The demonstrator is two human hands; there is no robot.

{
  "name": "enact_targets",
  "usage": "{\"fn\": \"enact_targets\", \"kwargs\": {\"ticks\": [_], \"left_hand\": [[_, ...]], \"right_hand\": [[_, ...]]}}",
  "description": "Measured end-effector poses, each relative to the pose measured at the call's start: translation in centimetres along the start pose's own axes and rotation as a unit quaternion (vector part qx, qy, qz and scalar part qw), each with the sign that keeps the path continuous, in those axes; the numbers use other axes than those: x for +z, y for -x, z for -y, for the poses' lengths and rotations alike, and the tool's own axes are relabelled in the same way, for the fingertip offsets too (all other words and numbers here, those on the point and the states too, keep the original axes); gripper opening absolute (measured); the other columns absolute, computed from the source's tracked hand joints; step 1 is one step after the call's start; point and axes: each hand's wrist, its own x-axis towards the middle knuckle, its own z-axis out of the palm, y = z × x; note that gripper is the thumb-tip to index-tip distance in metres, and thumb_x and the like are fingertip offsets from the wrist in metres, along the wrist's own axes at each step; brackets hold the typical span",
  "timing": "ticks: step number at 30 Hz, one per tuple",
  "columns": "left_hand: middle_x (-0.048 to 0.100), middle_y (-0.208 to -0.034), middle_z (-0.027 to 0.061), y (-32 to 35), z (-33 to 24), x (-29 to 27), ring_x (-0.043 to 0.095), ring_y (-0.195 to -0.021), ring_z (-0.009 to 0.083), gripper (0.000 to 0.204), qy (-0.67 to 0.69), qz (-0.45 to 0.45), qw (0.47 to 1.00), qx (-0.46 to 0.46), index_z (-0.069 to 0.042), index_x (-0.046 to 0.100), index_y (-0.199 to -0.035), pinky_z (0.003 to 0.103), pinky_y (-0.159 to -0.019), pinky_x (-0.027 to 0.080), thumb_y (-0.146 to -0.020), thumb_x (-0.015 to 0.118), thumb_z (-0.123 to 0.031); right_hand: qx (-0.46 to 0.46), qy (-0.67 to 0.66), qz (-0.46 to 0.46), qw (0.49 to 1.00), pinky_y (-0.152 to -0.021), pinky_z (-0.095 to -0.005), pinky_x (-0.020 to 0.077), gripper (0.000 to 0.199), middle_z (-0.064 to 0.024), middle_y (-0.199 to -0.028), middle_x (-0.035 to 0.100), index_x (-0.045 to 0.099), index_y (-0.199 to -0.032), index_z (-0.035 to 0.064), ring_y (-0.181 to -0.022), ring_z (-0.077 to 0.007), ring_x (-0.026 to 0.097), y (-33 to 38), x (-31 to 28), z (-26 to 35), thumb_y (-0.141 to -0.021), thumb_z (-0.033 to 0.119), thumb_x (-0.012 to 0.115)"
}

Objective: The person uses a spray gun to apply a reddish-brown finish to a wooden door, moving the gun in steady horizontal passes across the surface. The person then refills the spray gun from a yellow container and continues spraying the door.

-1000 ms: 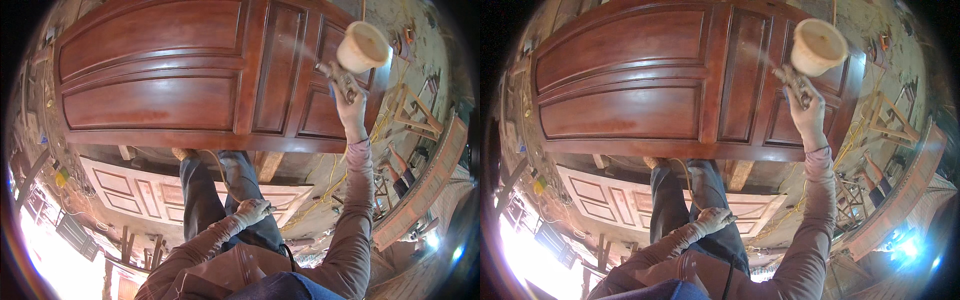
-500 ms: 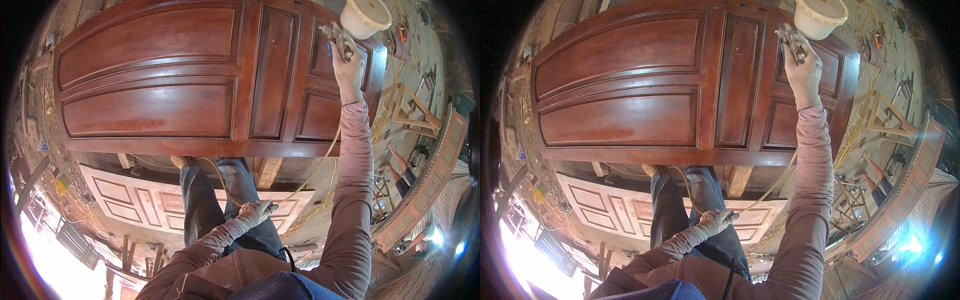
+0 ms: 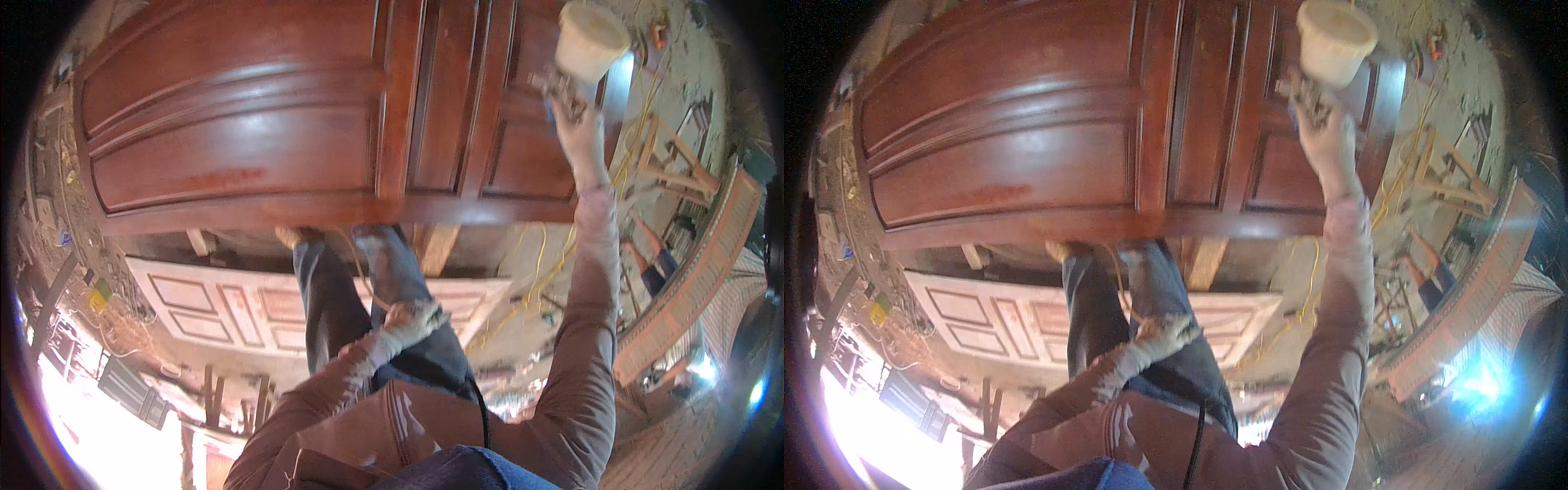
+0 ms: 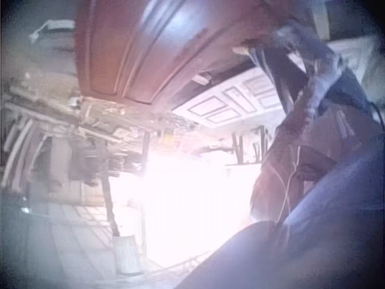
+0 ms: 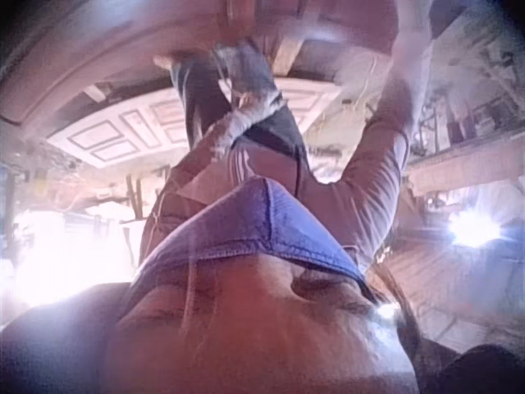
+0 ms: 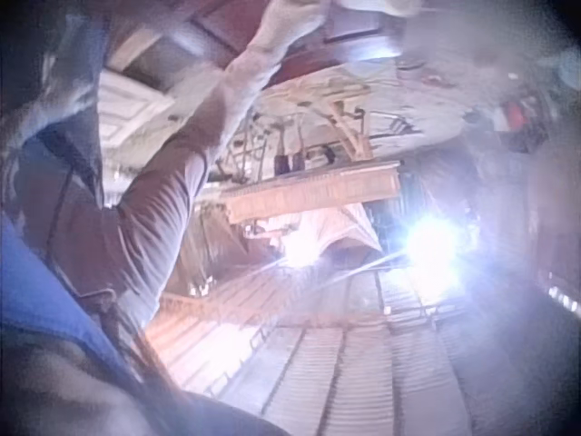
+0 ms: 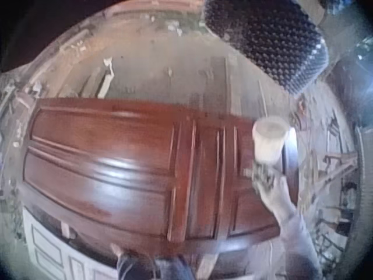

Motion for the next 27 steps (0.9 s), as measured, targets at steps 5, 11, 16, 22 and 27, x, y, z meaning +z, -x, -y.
{"fn": "enact_targets", "kwargs": {"ticks": [5,11,16,22,27], "left_hand": [[0.07,-0.083,0.0136,0.8,0.0,-0.2,0.068,-0.077,0.0351,0.042,-0.045,0.023,0.997,-0.054,-0.008,0.063,-0.09,0.047,-0.065,0.052,-0.09,0.059,-0.05],[0.071,-0.086,0.0111,2.3,1.2,0.0,0.069,-0.079,0.0304,0.043,-0.058,0.08,0.994,-0.047,-0.008,0.062,-0.093,0.043,-0.067,0.054,-0.088,0.061,-0.051],[0.071,-0.085,0.0092,3.9,2.0,0.8,0.07,-0.078,0.0281,0.045,-0.09,0.084,0.992,-0.02,-0.009,0.067,-0.102,0.04,-0.067,0.055,-0.083,0.068,-0.049],[0.071,-0.083,0.0081,8.1,5.0,1.0,0.069,-0.075,0.027,0.043,-0.111,0.06,0.992,0.028,-0.007,0.067,-0.099,0.039,-0.064,0.055,-0.083,0.069,-0.047],[0.071,-0.082,0.0084,11.2,7.8,1.3,0.069,-0.074,0.0266,0.038,-0.136,0.039,0.986,0.084,-0.008,0.065,-0.096,0.04,-0.062,0.055,-0.085,0.068,-0.044]], "right_hand": [[0.028,-0.112,0.031,0.993,-0.079,-0.0311,0.0525,0.031,-0.0093,-0.109,0.072,0.063,-0.12,-0.0014,-0.097,-0.0157,0.068,6.1,0.5,1.6,-0.092,0.011,0.066],[0.224,-0.217,0.18,0.933,-0.088,-0.0299,0.0499,0.037,-0.0154,-0.116,0.068,0.06,-0.123,-0.004,-0.106,-0.0196,0.065,21.1,-1.3,4.8,-0.088,0.004,0.067],[0.096,-0.162,0.12,0.975,-0.084,-0.0311,0.0509,0.036,-0.0175,-0.11,0.068,0.061,-0.12,-0.0033,-0.099,-0.026,0.068,22.6,0.9,5.2,-0.086,0.005,0.069],[0.092,-0.137,0.066,0.984,-0.08,-0.0315,0.0512,0.036,-0.0173,-0.106,0.068,0.063,-0.117,-0.0007,-0.093,-0.0317,0.068,25.0,3.5,7.3,-0.084,0.008,0.071],[0.122,-0.144,0.165,0.968,-0.082,-0.0326,0.0521,0.037,-0.0171,-0.107,0.069,0.064,-0.119,0.0011,-0.097,-0.031,0.068,30.7,3.5,11.0,-0.083,0.01,0.072]]}}
